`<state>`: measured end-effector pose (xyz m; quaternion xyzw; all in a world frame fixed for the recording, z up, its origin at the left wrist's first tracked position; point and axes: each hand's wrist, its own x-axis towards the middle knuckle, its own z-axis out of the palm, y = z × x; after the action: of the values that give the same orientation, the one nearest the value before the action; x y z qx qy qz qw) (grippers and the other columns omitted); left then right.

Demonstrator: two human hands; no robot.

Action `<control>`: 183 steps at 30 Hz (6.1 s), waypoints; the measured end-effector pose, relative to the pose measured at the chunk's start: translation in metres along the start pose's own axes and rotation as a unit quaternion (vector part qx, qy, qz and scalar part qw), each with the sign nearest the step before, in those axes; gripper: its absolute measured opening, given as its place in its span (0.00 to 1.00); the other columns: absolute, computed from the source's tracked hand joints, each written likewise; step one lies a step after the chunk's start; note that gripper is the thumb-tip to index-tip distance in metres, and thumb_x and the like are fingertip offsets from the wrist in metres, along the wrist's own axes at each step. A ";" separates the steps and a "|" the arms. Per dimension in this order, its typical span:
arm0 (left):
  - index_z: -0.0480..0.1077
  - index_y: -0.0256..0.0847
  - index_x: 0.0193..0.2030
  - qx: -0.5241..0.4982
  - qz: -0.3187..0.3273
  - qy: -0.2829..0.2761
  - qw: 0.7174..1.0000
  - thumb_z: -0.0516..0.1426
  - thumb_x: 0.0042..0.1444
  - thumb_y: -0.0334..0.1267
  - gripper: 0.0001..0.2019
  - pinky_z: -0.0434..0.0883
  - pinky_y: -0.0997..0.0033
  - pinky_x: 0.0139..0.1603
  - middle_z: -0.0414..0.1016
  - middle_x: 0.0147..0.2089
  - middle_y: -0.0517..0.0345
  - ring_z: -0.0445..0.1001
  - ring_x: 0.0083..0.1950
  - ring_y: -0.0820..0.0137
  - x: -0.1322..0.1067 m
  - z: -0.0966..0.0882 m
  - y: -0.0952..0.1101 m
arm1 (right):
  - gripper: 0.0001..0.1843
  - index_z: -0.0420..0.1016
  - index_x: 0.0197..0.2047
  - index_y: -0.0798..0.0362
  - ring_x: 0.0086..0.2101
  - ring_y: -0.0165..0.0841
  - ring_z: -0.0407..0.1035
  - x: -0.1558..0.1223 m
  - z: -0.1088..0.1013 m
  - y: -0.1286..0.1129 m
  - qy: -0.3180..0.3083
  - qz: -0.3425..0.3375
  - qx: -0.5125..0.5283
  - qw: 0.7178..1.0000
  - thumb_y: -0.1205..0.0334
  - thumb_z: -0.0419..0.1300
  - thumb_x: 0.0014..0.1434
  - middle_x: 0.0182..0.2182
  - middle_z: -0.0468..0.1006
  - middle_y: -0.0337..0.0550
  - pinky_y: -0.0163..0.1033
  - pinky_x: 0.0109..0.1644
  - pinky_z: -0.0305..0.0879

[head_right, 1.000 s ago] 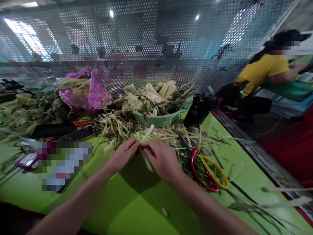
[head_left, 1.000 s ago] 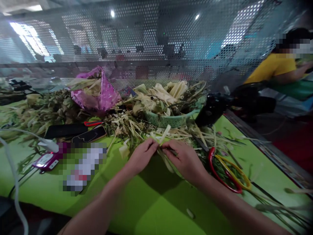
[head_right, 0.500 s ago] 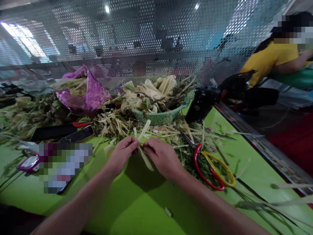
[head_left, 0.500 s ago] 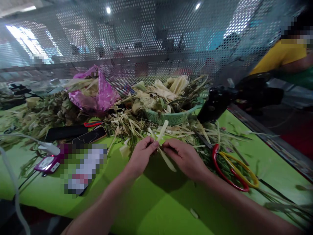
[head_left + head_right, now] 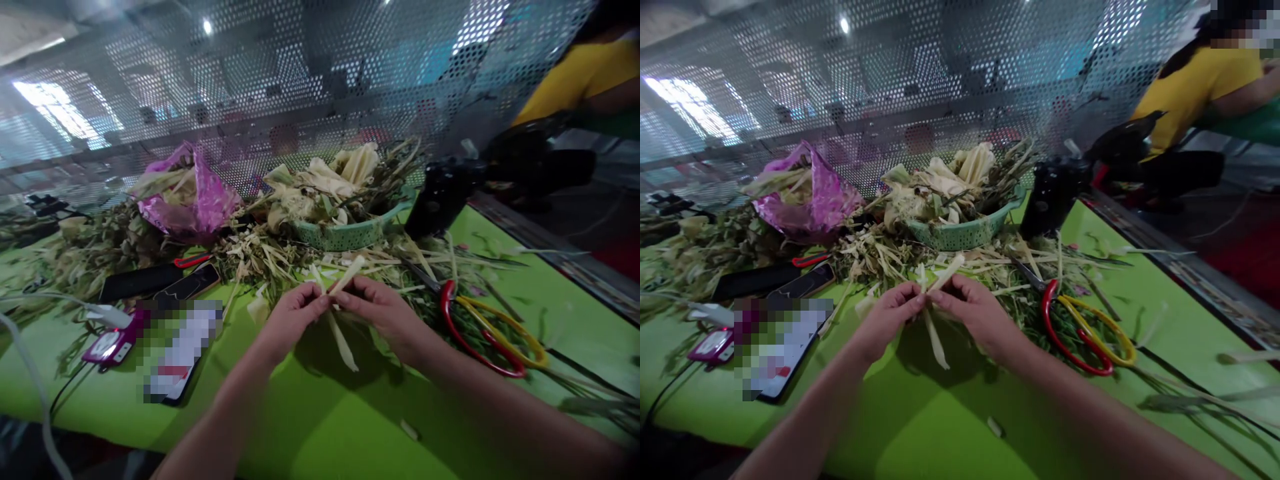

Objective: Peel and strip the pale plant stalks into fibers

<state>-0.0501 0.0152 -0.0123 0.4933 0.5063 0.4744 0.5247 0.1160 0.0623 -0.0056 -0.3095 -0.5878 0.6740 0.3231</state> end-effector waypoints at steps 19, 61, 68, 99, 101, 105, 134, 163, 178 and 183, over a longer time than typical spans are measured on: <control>0.67 0.39 0.34 0.029 0.047 0.007 0.998 0.57 0.54 0.39 0.06 0.61 0.75 0.38 0.64 0.32 0.62 0.62 0.35 0.74 -0.004 0.013 -0.001 | 0.11 0.75 0.31 0.54 0.29 0.31 0.68 0.006 -0.010 0.005 0.091 -0.057 -0.077 0.991 0.54 0.63 0.51 0.26 0.76 0.39 0.37 0.35 0.64; 0.71 0.37 0.34 -0.144 -0.008 0.104 0.984 0.62 0.48 0.46 0.13 0.61 0.77 0.34 0.68 0.29 0.61 0.64 0.29 0.77 0.007 0.010 -0.001 | 0.13 0.72 0.34 0.54 0.29 0.31 0.66 0.003 -0.010 -0.004 0.047 -0.046 -0.190 0.980 0.52 0.60 0.56 0.28 0.73 0.40 0.35 0.33 0.62; 0.69 0.38 0.30 -0.095 -0.025 0.109 0.989 0.60 0.49 0.51 0.16 0.59 0.76 0.32 0.66 0.27 0.63 0.62 0.28 0.77 0.005 0.006 -0.004 | 0.11 0.74 0.34 0.52 0.32 0.34 0.68 0.001 -0.011 -0.004 0.059 -0.107 -0.279 0.953 0.54 0.57 0.58 0.29 0.75 0.41 0.38 0.36 0.63; 0.70 0.37 0.36 -0.188 -0.049 0.056 0.979 0.63 0.48 0.45 0.14 0.65 0.77 0.32 0.69 0.29 0.61 0.67 0.29 0.77 0.004 0.011 -0.011 | 0.06 0.73 0.35 0.51 0.35 0.34 0.69 0.003 -0.007 0.001 0.058 -0.106 -0.239 0.963 0.58 0.59 0.58 0.32 0.76 0.40 0.39 0.41 0.63; 0.70 0.37 0.35 -0.223 -0.069 0.049 0.971 0.64 0.47 0.45 0.14 0.66 0.77 0.31 0.68 0.27 0.62 0.66 0.27 0.78 0.004 0.011 -0.013 | 0.06 0.72 0.35 0.52 0.34 0.33 0.68 0.004 -0.006 0.002 0.029 -0.078 -0.173 0.981 0.58 0.59 0.57 0.31 0.74 0.39 0.38 0.40 0.63; 0.70 0.36 0.33 -0.294 -0.086 0.021 0.952 0.65 0.47 0.41 0.12 0.67 0.82 0.31 0.69 0.28 0.61 0.68 0.27 0.80 0.003 0.010 -0.013 | 0.09 0.70 0.35 0.53 0.32 0.31 0.68 0.003 -0.003 0.003 -0.028 -0.005 -0.013 1.000 0.56 0.61 0.56 0.31 0.74 0.40 0.38 0.39 0.64; 0.71 0.38 0.40 -0.179 0.022 0.071 0.981 0.62 0.50 0.38 0.12 0.65 0.72 0.45 0.74 0.38 0.56 0.70 0.39 0.73 0.003 0.009 -0.007 | 0.06 0.72 0.32 0.50 0.45 0.41 0.62 -0.002 -0.005 -0.001 0.139 -0.242 -0.548 0.788 0.58 0.58 0.59 0.40 0.71 0.45 0.46 0.47 0.56; 0.71 0.36 0.35 -0.202 -0.033 0.069 0.976 0.66 0.44 0.41 0.14 0.63 0.76 0.35 0.70 0.31 0.61 0.66 0.30 0.78 0.002 0.007 -0.007 | 0.08 0.72 0.37 0.51 0.40 0.38 0.66 -0.001 -0.004 -0.002 0.088 -0.195 -0.432 0.876 0.56 0.55 0.61 0.36 0.73 0.43 0.42 0.43 0.61; 0.66 0.39 0.32 -0.112 -0.008 0.046 0.993 0.60 0.49 0.37 0.07 0.58 0.75 0.35 0.65 0.29 0.63 0.61 0.31 0.76 -0.001 0.008 -0.002 | 0.09 0.73 0.37 0.52 0.36 0.36 0.69 -0.001 -0.005 -0.002 0.100 -0.131 -0.310 0.936 0.55 0.58 0.58 0.34 0.77 0.42 0.41 0.42 0.64; 0.68 0.39 0.34 -0.097 -0.023 0.009 0.995 0.60 0.49 0.40 0.08 0.59 0.74 0.37 0.67 0.31 0.61 0.63 0.32 0.74 -0.003 0.010 -0.002 | 0.10 0.73 0.34 0.53 0.32 0.33 0.69 0.002 -0.005 0.000 0.100 -0.075 -0.202 0.971 0.55 0.61 0.54 0.30 0.76 0.41 0.39 0.38 0.65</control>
<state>-0.0398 0.0118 -0.0145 0.4246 0.4735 0.5134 0.5762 0.1193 0.0668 -0.0068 -0.3899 -0.6980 0.4805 0.3604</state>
